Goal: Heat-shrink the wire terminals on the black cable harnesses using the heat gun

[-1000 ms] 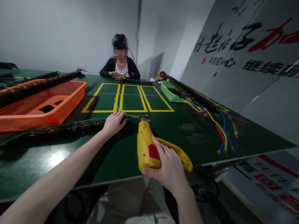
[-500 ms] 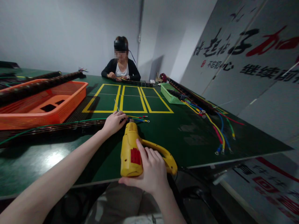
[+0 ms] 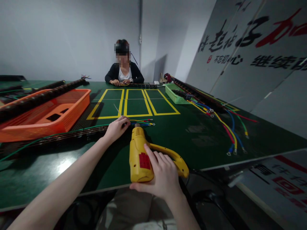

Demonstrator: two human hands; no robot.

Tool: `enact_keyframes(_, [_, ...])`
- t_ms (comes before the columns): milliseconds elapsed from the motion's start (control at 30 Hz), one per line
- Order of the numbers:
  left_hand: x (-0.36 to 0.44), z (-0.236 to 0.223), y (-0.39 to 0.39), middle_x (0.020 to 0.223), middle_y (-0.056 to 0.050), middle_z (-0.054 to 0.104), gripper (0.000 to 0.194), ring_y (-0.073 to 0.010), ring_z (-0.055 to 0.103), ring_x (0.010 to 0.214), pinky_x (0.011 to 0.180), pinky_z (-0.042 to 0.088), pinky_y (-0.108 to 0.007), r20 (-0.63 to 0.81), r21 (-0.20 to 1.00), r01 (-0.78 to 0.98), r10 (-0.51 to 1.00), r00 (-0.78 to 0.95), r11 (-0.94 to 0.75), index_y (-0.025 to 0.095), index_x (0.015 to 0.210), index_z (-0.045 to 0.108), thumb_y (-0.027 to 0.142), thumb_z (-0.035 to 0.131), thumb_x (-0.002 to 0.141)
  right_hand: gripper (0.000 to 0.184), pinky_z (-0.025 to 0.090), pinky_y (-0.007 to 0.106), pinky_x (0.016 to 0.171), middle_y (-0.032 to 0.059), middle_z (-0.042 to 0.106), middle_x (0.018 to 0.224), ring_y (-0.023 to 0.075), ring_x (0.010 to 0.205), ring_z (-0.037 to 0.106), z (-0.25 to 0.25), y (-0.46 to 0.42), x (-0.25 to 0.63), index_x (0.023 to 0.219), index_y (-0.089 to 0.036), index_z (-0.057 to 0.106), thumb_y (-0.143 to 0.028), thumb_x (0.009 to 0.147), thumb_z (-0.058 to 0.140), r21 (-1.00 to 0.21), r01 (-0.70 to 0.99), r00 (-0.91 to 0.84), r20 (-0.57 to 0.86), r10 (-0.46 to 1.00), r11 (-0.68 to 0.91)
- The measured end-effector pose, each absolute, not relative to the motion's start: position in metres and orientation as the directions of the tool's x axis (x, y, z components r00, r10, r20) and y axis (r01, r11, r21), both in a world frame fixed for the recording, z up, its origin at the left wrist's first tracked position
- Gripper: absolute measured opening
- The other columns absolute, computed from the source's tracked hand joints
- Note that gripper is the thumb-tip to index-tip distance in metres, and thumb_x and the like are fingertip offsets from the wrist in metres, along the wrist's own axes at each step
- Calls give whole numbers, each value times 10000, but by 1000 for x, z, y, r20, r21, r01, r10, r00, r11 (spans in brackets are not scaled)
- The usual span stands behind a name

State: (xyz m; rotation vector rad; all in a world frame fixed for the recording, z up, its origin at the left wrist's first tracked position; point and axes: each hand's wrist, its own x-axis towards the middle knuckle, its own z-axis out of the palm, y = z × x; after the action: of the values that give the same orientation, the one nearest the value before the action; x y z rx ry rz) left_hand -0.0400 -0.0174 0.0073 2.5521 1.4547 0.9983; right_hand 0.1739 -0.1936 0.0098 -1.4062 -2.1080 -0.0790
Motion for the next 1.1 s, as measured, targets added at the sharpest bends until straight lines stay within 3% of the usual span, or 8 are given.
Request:
enact_keyframes(133, [-40, 7, -18, 1067, -33, 624, 218, -194, 620, 920, 807, 480, -299, 498, 330, 766, 791, 356, -552, 234, 907, 611, 352, 428, 896, 1132, 416, 378, 767, 96, 650, 966, 260, 852, 599, 12, -194, 196, 1397, -131, 389, -910, 576, 435, -249, 859, -277, 511, 814, 448])
enact_keyframes(233, [-41, 7, -18, 1074, -30, 627, 211, -193, 623, 918, 770, 480, -288, 494, 302, 772, 784, 375, -559, 235, 898, 613, 349, 436, 894, 1027, 417, 355, 793, 89, 649, 1024, 234, 892, 603, 11, -195, 222, 1364, -144, 433, -893, 688, 243, -237, 835, -309, 547, 778, 497])
enact_keyframes(300, [-41, 6, -18, 1082, -31, 625, 206, -192, 619, 933, 751, 479, -280, 499, 288, 773, 778, 383, -565, 239, 905, 610, 345, 434, 895, 899, 414, 322, 793, 81, 647, 1072, 208, 941, 598, 7, -196, 241, 1302, -159, 497, -805, 796, 130, -218, 844, -280, 600, 749, 489])
enact_keyframes(367, [-40, 4, -17, 1077, -33, 625, 193, -190, 614, 949, 750, 481, -277, 512, 273, 773, 767, 388, -573, 240, 910, 602, 334, 434, 894, 631, 400, 286, 772, 62, 667, 1010, 175, 914, 600, 1, -197, 256, 1181, -156, 576, -619, 930, 229, -160, 908, -205, 637, 743, 388])
enact_keyframes(467, [-38, 1, -15, 1036, -31, 630, 168, -183, 609, 949, 768, 482, -276, 556, 229, 776, 733, 391, -588, 230, 889, 590, 299, 438, 891, 331, 366, 274, 730, 15, 660, 799, 147, 770, 586, -8, -197, 264, 895, -182, 629, -386, 962, 377, -113, 950, -146, 661, 736, 290])
enact_keyframes(600, [-36, -2, -14, 993, -38, 629, 144, -182, 607, 925, 776, 486, -284, 597, 176, 781, 696, 399, -599, 210, 875, 588, 261, 453, 880, 304, 326, 292, 690, 18, 604, 689, 150, 686, 533, -15, -196, 252, 752, -177, 584, -303, 948, 388, -116, 961, -100, 701, 706, 251])
enact_keyframes(900, [-34, -3, -13, 962, -55, 604, 101, -199, 582, 927, 797, 478, -309, 595, 143, 786, 687, 417, -602, 197, 883, 553, 232, 460, 866, 319, 302, 310, 674, 24, 570, 643, 160, 666, 488, -25, -192, 203, 728, -186, 565, -321, 930, 358, -162, 951, -41, 776, 629, 262])
enact_keyframes(1100, [-30, 2, -17, 955, -65, 577, 102, -217, 559, 927, 775, 465, -323, 552, 46, 835, 710, 437, -549, 194, 916, 518, 271, 466, 873, 289, 304, 311, 679, 23, 586, 654, 158, 671, 502, -29, -193, 196, 758, -188, 574, -313, 921, 371, -181, 940, -33, 796, 605, 289])
